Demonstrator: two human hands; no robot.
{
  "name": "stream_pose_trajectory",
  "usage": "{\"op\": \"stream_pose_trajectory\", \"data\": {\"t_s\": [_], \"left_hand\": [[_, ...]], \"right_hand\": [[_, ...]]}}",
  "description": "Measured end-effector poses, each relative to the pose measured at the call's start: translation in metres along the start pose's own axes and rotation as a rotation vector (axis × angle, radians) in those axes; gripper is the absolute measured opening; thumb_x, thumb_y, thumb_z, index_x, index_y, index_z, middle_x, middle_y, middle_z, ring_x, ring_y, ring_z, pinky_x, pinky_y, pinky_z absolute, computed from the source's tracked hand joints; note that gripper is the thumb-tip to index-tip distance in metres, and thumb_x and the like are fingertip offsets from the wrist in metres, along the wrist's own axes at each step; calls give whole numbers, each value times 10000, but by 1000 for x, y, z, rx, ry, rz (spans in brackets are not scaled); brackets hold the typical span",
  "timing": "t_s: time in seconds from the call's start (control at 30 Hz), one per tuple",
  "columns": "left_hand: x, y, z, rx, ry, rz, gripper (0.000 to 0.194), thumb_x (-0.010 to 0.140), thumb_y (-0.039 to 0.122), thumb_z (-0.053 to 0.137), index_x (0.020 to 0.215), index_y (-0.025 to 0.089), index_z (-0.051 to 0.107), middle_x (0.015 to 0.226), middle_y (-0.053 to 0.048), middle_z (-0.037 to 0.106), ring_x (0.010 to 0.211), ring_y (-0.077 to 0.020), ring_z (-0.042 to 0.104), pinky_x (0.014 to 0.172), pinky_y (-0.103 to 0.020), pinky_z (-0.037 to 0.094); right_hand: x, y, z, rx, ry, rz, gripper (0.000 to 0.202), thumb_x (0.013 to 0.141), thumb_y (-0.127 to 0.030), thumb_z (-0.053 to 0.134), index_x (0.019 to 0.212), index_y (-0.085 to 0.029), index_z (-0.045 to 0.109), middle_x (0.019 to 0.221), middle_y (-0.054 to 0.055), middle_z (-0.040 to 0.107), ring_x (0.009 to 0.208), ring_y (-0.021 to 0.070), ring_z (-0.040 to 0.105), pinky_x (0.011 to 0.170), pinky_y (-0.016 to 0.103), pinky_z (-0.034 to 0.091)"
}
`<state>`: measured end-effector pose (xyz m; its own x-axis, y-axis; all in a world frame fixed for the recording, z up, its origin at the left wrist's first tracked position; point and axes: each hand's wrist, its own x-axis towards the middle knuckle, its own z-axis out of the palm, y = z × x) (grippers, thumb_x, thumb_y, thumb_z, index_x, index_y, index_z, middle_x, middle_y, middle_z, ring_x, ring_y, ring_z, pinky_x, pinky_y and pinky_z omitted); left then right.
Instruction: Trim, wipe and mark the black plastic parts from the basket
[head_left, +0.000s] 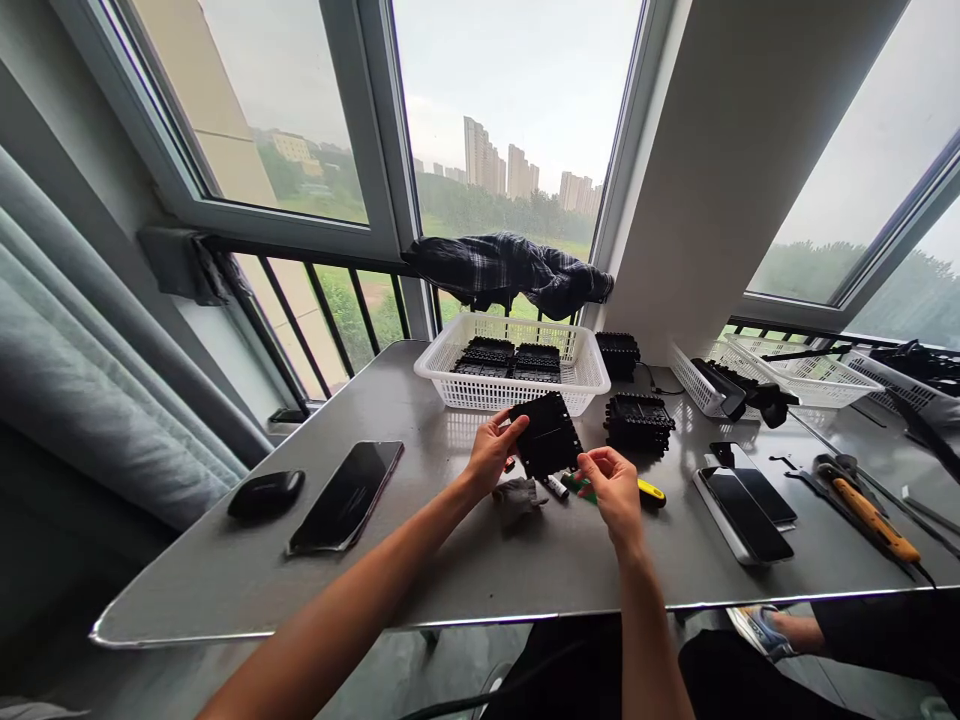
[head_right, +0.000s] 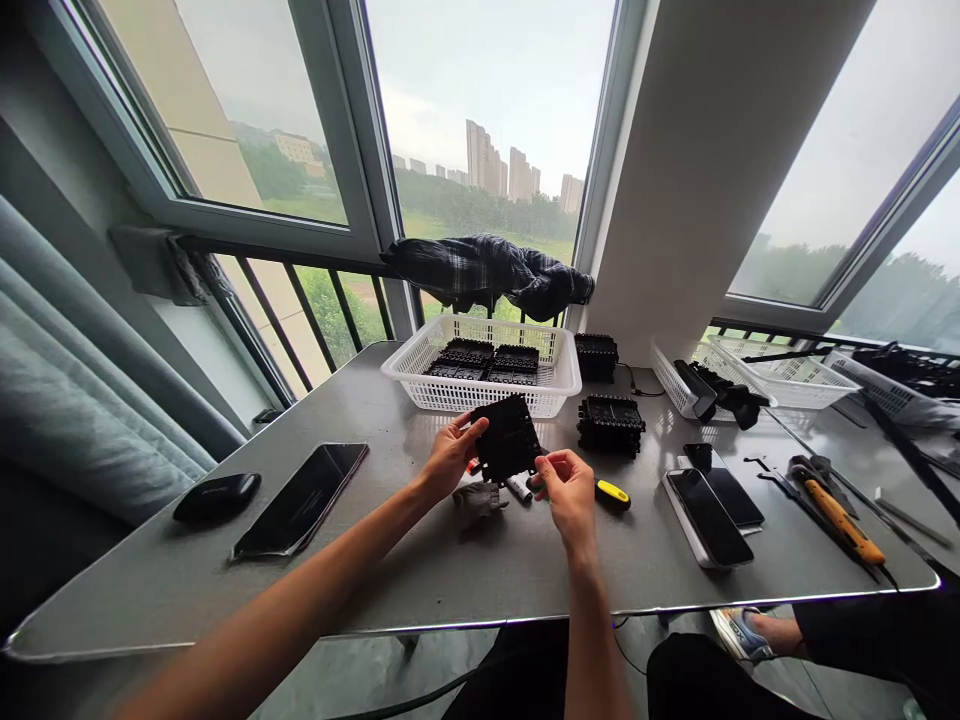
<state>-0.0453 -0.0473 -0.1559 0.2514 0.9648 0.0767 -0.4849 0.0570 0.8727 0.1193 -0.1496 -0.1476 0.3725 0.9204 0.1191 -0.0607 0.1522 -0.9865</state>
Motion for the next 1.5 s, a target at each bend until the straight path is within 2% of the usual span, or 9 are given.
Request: {"op": "stream_pose_trajectory", "data": {"t_s": [0.17, 0.27, 0.47, 0.63, 0.77, 0.93, 1.17, 1.3, 1.5], "left_hand": [[-6, 0, 4, -123, -115, -89, 643, 698, 654, 679, 1088, 143, 659, 946, -118, 744, 812, -255, 716, 721, -352, 572], [-13, 2, 7, -167, -218, -170, 735, 718, 725, 591, 1124, 116, 656, 1029, -164, 730, 911, -292, 707, 821, -386, 554], [-21, 7, 11, -203, -340, -297, 454, 841, 395, 622, 1164, 77, 641, 1144, -179, 698, 1037, -288, 673, 919, -380, 518], [-15, 5, 9, -256, -218, -236, 421, 810, 295, 612, 1170, 77, 612, 1119, -168, 704, 1048, -297, 666, 956, -454, 505], [-12, 2, 7, -223, -72, -208, 430, 727, 260, 691, 1119, 102, 607, 999, -141, 727, 938, -294, 697, 879, -468, 547], [-16, 3, 11, -139, 56, -168, 368, 651, 241, 753, 976, 155, 605, 818, -49, 720, 715, -211, 689, 715, -382, 583], [-14, 5, 14, -67, 102, -9, 444, 584, 265, 784, 972, 162, 596, 811, -15, 692, 697, -181, 657, 692, -352, 573], [-10, 7, 11, -64, 140, 80, 487, 577, 239, 774, 1016, 175, 574, 853, -9, 676, 725, -156, 641, 719, -319, 566], [-9, 5, 8, -74, 155, 99, 736, 568, 207, 783, 1195, 260, 401, 816, 27, 649, 640, -147, 633, 621, -313, 563]], "right_hand": [[-6, -1, 16, 28, -66, 20, 409, 672, -547, 747, 714, -177, 579, 605, 8, 632, 605, 195, 662, 456, 250, 487], [-10, -5, 19, -147, -83, -22, 365, 754, -530, 674, 694, -177, 604, 613, 23, 649, 610, 194, 651, 505, 266, 480], [-12, -15, -7, -521, -116, -179, 277, 841, -424, 590, 715, -204, 703, 696, 39, 707, 672, 198, 645, 637, 293, 451], [-4, -2, -51, -1006, 217, -125, 212, 843, -330, 599, 971, -217, 725, 994, 92, 724, 976, 273, 627, 824, 346, 420], [-1, 13, -63, -1338, 93, -51, 292, 876, -252, 574, 1147, -203, 671, 1132, 100, 687, 1085, 275, 586, 904, 358, 375], [3, 20, -49, -1519, -29, -112, 328, 936, -190, 469, 1231, -219, 612, 1115, 98, 671, 1062, 246, 588, 870, 336, 374], [-23, 4, -61, -1439, 30, -197, 331, 948, -181, 374, 1159, -190, 628, 1035, 112, 681, 977, 239, 623, 791, 310, 393], [-55, -10, -70, -1152, 174, -21, 395, 977, -392, 301, 1109, -220, 631, 908, 93, 716, 782, 249, 657, 624, 306, 408], [-55, -36, -35, -739, 216, -91, 462, 932, -576, 343, 1046, -198, 583, 619, 20, 610, 515, 193, 549, 513, 279, 373]]}}
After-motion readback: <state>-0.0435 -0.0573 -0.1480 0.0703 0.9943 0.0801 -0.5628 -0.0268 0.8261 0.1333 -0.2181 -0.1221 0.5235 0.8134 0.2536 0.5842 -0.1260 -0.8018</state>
